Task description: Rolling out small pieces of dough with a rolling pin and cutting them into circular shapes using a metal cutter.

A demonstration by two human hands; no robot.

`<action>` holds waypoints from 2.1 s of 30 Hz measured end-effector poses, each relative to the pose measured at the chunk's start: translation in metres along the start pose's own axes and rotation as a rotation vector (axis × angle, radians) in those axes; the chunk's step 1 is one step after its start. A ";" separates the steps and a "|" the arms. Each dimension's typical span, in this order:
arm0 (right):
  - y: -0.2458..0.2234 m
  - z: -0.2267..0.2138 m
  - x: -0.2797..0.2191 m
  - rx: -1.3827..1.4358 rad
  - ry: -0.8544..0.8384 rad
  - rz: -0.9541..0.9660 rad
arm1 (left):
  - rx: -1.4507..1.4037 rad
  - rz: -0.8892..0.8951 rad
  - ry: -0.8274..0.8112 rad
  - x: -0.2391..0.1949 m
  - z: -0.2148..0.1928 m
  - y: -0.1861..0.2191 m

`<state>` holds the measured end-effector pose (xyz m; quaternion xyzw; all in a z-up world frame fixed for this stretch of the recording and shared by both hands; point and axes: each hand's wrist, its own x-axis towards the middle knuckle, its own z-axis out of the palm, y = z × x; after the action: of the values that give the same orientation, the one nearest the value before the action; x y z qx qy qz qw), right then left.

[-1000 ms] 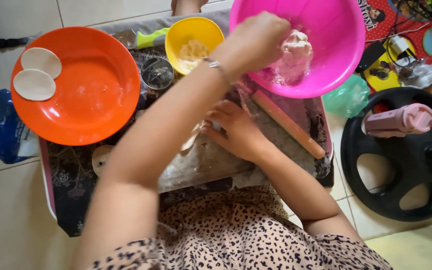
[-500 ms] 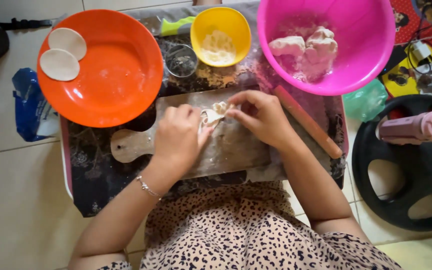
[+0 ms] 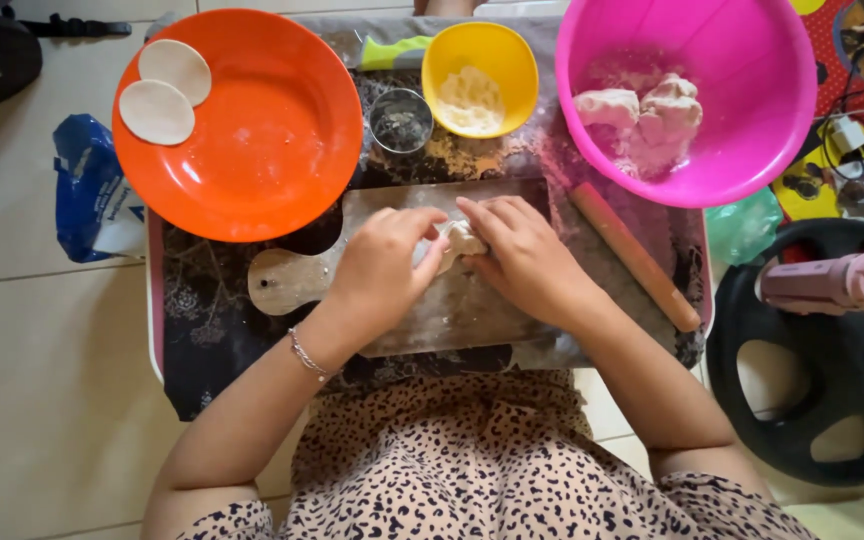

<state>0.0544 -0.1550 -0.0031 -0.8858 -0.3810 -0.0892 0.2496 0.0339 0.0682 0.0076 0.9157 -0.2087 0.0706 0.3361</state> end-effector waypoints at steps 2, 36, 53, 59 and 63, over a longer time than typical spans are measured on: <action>-0.002 -0.007 0.006 0.010 -0.036 -0.019 | -0.031 -0.005 0.053 0.005 -0.009 0.003; -0.019 -0.006 0.027 0.384 0.693 -0.171 | -1.812 -0.784 0.448 0.034 0.002 -0.002; -0.008 0.018 0.024 0.260 0.583 -0.142 | -1.912 -0.379 -0.485 0.026 0.028 0.013; 0.024 0.009 0.023 1.197 0.468 0.484 | -1.251 -0.391 -0.216 0.033 -0.003 -0.014; 0.034 0.006 0.026 1.509 0.510 0.886 | -1.171 -0.399 0.259 0.030 -0.022 -0.025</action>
<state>0.0967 -0.1559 -0.0118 -0.5061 0.1039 0.0944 0.8510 0.0717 0.0892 0.0175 0.5853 0.0042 -0.0091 0.8108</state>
